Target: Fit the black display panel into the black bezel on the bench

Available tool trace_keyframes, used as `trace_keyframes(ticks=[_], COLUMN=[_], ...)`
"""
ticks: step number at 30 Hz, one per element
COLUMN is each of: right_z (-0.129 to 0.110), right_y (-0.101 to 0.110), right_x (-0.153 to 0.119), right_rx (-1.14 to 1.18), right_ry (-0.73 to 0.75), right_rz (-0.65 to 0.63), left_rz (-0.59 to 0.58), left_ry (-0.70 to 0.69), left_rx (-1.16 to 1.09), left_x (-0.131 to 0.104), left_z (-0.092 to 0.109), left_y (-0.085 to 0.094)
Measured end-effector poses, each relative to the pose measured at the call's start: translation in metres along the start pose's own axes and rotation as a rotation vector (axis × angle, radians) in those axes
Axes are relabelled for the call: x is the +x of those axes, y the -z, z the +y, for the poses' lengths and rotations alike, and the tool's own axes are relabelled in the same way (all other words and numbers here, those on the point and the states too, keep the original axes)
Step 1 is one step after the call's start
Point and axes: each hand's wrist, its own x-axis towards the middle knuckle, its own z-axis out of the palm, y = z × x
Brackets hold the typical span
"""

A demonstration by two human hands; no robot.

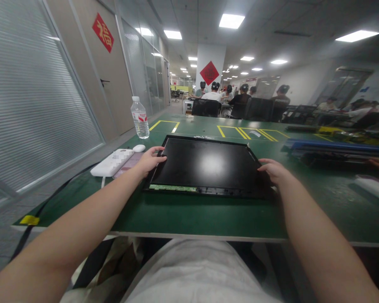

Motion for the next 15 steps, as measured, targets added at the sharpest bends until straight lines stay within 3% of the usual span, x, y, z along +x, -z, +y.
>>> trace_keyframes(ticks=[7, 15], right_z=[0.0008, 0.0012], right_y=[-0.0008, 0.0009], right_x=[0.002, 0.0036], right_rx=[-0.065, -0.307], right_ry=[0.039, 0.193], right_rz=[0.08, 0.251], left_rz=[0.016, 0.021], left_ry=[0.004, -0.048], left_rx=[-0.006, 0.026], left_x=[-0.003, -0.0074], left_z=[0.0021, 0.0028], left_y=[-0.003, -0.004])
